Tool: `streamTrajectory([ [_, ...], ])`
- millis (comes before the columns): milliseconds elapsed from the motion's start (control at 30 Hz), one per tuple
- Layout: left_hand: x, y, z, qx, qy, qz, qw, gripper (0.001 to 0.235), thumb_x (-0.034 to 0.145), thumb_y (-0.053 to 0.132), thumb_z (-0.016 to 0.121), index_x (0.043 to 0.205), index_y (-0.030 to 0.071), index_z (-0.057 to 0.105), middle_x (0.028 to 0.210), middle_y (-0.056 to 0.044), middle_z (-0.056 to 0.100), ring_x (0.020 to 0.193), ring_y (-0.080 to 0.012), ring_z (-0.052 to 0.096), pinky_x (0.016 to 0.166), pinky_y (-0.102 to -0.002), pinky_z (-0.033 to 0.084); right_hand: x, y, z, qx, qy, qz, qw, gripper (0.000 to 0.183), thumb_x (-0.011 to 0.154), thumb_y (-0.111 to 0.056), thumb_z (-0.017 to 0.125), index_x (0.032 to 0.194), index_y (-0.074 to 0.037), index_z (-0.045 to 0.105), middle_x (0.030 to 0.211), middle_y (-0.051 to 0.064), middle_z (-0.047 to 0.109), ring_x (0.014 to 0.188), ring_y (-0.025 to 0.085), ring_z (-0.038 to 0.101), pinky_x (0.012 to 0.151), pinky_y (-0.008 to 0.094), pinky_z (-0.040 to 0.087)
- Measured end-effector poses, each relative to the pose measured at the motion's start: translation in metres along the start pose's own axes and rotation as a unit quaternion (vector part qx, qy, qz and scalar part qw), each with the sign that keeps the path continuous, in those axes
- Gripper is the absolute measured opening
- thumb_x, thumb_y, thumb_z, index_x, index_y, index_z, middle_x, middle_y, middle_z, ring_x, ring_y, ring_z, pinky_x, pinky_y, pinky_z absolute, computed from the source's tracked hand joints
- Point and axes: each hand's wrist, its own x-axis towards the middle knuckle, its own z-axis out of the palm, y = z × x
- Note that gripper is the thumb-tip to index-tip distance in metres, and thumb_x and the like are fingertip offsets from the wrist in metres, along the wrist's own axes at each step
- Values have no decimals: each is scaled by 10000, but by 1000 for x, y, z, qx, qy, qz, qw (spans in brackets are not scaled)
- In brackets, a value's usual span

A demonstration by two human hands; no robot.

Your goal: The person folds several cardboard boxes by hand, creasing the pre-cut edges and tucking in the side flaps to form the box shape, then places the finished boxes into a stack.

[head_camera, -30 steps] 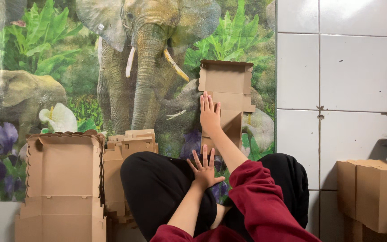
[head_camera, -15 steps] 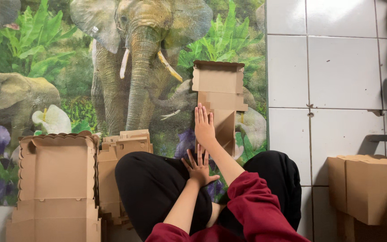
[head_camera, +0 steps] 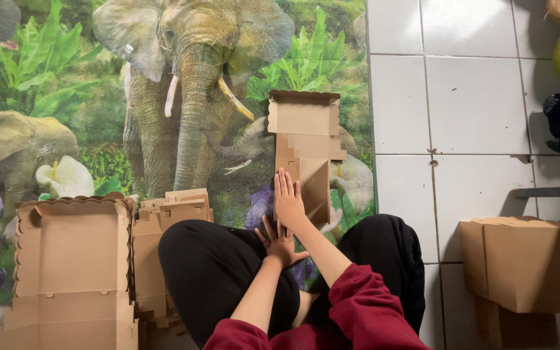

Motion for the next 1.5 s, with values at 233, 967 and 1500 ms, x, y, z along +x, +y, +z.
streamTrajectory([
  [233, -10, 3, -8, -13, -8, 2, 1000, 1054, 763, 709, 487, 1528, 157, 18, 1586, -97, -114, 1327, -498, -331, 1029, -699, -191, -24, -1, -23, 29, -132, -22, 991, 670, 909, -79, 287, 1516, -49, 7, 1588, 142, -73, 1465, 300, -15, 1146, 532, 114],
  [967, -13, 5, -11, 2, -1, -7, 1000, 990, 773, 671, 445, 1533, 215, 2, 1590, -75, -122, 1319, -503, -337, 1025, -710, -188, -12, -5, -56, 57, -171, 27, 983, 623, 946, -77, 260, 1525, -104, 32, 1599, 62, -34, 1461, 232, 65, 1118, 632, 32],
  [1500, 10, -4, 15, -15, 65, 19, 998, 1143, 749, 659, 572, 1505, 207, -156, 1515, -96, -333, 1302, -527, -326, 1013, -749, -129, 49, 12, -60, 113, -207, 58, 970, 649, 934, -11, 239, 1526, -123, 1, 1597, 48, -84, 1470, 233, 28, 1102, 680, 6],
])
